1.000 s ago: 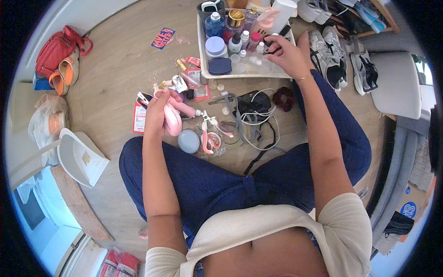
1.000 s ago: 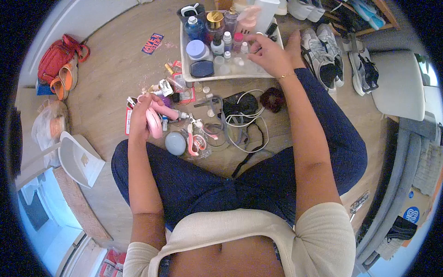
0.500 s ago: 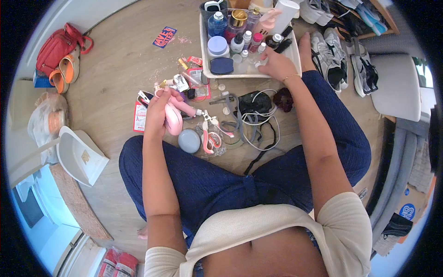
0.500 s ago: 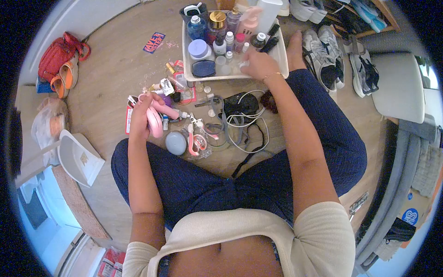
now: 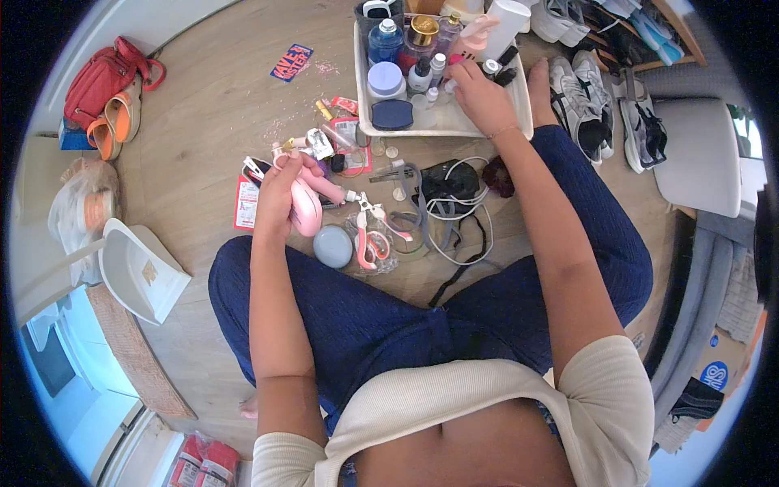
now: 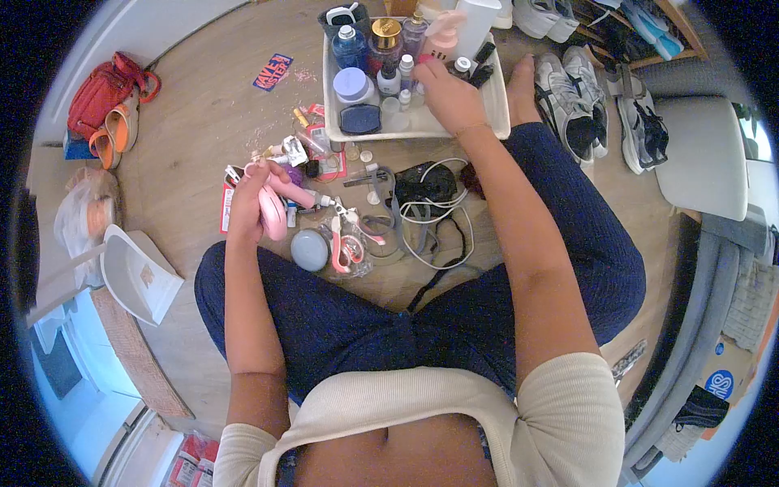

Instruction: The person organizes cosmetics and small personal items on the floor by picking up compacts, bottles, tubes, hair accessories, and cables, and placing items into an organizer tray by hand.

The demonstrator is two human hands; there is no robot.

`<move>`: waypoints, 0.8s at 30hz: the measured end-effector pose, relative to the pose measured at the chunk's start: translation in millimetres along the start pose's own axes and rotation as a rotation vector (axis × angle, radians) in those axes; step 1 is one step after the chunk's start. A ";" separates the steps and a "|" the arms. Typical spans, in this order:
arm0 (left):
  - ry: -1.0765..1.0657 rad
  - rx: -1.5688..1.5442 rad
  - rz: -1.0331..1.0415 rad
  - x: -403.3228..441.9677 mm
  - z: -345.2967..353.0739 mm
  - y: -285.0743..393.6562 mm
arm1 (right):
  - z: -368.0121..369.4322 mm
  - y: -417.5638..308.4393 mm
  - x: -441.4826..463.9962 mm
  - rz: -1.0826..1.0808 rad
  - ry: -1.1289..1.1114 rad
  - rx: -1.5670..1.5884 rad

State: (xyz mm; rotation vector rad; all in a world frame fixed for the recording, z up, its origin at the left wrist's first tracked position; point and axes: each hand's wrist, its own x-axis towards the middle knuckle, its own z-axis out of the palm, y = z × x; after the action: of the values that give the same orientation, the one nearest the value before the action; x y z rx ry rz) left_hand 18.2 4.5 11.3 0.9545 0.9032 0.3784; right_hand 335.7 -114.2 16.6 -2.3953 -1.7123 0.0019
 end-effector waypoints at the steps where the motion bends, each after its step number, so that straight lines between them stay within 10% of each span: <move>1: 0.001 0.001 0.000 0.2 0.5 0.3 | 0.9 -0.4 0.1 0.000 0.000 0.001; 21: -0.007 0.037 0.052 3.1 -9.7 0.8 | -80.8 -41.6 -26.4 0.063 0.366 0.449; 24: 0.044 -0.075 0.207 -6.9 -27.9 17.1 | -96.5 -106.5 -38.6 -0.197 -0.009 0.685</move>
State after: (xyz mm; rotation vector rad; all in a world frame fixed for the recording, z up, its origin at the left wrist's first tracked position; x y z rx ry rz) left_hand -6.6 24.6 21.5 0.9759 0.8263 0.6078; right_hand 234.3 -132.6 123.9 -1.7257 -1.5992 0.4860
